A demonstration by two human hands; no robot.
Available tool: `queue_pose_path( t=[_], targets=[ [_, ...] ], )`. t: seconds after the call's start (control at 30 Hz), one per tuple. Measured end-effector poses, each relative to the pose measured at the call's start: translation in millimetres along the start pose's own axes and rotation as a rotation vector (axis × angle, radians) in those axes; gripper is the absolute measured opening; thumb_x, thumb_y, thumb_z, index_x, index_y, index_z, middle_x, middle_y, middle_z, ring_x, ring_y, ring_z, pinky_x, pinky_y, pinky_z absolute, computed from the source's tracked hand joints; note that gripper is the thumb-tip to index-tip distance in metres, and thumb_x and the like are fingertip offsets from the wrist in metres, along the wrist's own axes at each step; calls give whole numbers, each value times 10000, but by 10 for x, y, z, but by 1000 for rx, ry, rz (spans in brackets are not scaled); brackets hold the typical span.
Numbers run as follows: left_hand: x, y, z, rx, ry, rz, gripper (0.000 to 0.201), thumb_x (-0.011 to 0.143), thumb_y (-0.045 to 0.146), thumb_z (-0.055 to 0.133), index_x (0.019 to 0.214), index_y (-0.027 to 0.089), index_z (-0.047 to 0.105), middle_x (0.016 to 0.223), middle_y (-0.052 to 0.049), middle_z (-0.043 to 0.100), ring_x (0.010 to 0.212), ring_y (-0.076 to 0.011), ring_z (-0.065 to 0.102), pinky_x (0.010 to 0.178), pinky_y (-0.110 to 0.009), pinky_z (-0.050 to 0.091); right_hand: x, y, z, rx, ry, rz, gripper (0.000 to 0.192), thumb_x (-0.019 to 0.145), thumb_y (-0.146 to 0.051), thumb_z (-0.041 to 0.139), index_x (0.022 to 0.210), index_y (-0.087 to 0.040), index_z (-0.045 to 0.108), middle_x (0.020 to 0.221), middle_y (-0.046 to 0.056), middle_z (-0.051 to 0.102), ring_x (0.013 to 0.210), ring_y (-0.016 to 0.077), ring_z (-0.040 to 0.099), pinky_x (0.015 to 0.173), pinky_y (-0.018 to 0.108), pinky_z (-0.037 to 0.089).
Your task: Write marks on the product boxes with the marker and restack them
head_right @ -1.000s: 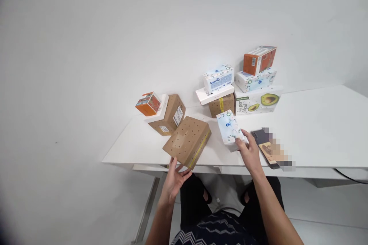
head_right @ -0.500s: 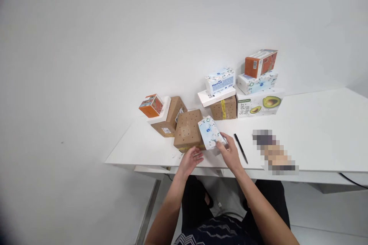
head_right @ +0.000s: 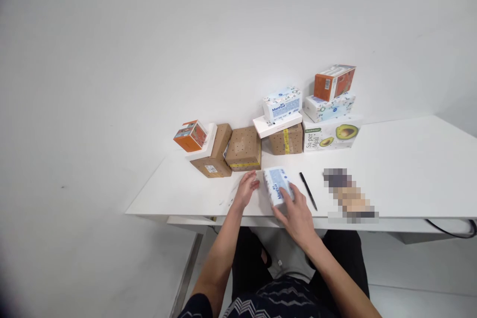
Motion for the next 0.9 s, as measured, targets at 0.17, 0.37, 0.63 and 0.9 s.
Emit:
queue_pose_path(
  t=[0.17,0.37,0.63,0.9],
  targets=[
    [-465,-257,-36,20,10,-11,527,708,493,700,1111,175,583,960,-87,682,833,-195,654,768,-321,506,-139,264,70,218,-54,154,458,896,-476,498,1290,-244,510,1390,145,414,1131,270,555,805,409,556],
    [-866,-312,-114,169,20,12,535,797,573,589,1154,175,591,1051,-103,686,885,-207,657,783,-329,516,-231,711,124,418,-55,456,501,867,-558,489,1174,-180,605,1150,131,634,926,246,633,831,412,527],
    [-1191,21,15,459,9,226,523,931,528,387,1302,199,552,1338,-110,546,1276,-232,465,1092,-382,345,-349,493,392,726,-246,539,554,886,-612,405,1195,-220,646,1241,105,619,922,238,621,769,373,540],
    [-1414,511,92,484,-33,338,569,954,552,273,1341,205,504,1266,-118,545,1047,-213,563,877,-350,488,-285,152,81,810,-228,381,536,940,-556,314,1265,-226,584,1206,110,616,927,221,622,773,359,519]
  ],
)
Point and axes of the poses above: each hand's wrist, its own x-axis towards the middle knuckle, its own z-axis out of the palm, y = z × x, the point moved 9 cm from there along x, towards the middle knuckle
